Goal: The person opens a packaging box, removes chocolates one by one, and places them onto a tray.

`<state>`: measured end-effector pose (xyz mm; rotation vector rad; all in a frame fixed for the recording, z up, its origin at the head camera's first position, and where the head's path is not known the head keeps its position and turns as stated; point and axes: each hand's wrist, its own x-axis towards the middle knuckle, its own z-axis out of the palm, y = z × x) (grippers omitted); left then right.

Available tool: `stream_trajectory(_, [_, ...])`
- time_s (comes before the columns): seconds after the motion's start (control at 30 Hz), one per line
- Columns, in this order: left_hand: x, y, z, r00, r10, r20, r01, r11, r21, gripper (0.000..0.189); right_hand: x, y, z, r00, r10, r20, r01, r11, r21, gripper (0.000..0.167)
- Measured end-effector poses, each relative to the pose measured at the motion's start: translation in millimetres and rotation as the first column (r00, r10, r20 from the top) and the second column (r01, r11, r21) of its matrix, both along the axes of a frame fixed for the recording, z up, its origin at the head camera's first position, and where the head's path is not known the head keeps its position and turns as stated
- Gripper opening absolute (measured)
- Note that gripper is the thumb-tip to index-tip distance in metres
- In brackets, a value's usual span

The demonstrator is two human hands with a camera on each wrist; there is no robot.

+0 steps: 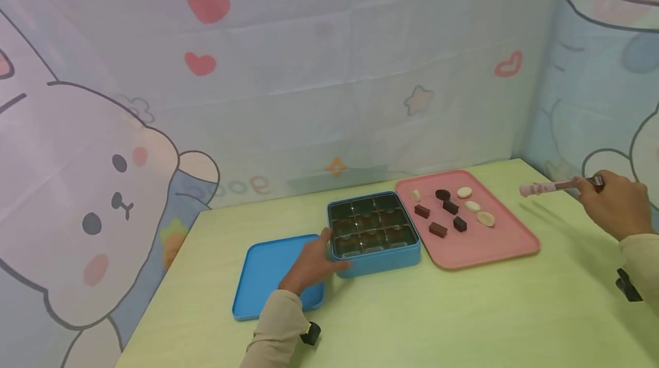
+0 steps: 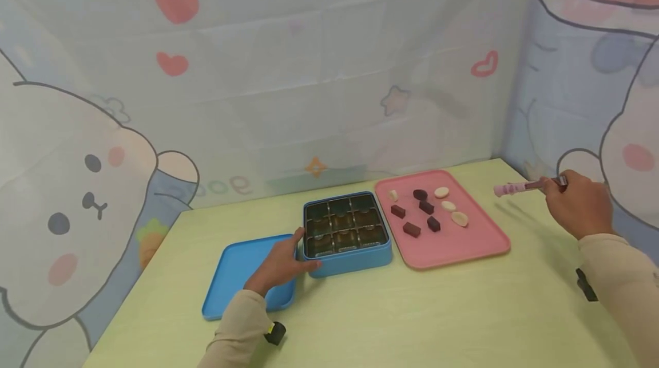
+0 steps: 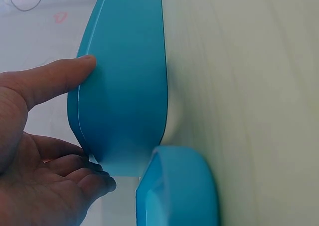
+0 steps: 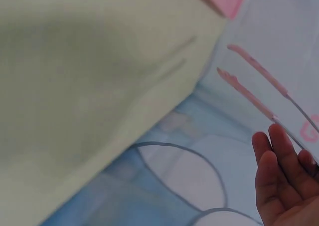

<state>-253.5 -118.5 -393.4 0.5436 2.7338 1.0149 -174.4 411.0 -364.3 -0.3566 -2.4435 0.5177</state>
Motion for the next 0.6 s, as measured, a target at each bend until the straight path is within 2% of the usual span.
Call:
stream_trajectory(0.13, [0.9,-0.9,0.7,1.0,-0.005,-0.002,0.005,1.0,0.002,0.098,3.8,4,-16.3,0.999,-0.05,0.009,0.05,0.999,-0.006,0.045])
stream_trajectory(0.27, [0.8,-1.5,0.5,1.0,-0.007,-0.01,0.007,1.0,0.0,0.098,5.3,7,-24.2,0.998,-0.057,0.023,0.057,0.998,0.003,0.046])
stream_trajectory(0.47, [0.7,-6.4,0.5,1.0,0.004,-0.02,-0.004,1.0,-0.015,0.098,-0.3,5,-27.0,0.996,-0.025,0.09,0.025,1.0,-0.002,0.044])
stream_trajectory(0.6, [1.2,-9.8,-0.7,1.0,0.008,-0.017,-0.008,1.0,-0.015,0.099,-5.0,6,-30.8,0.992,0.031,0.125,-0.037,0.998,0.046,0.039])
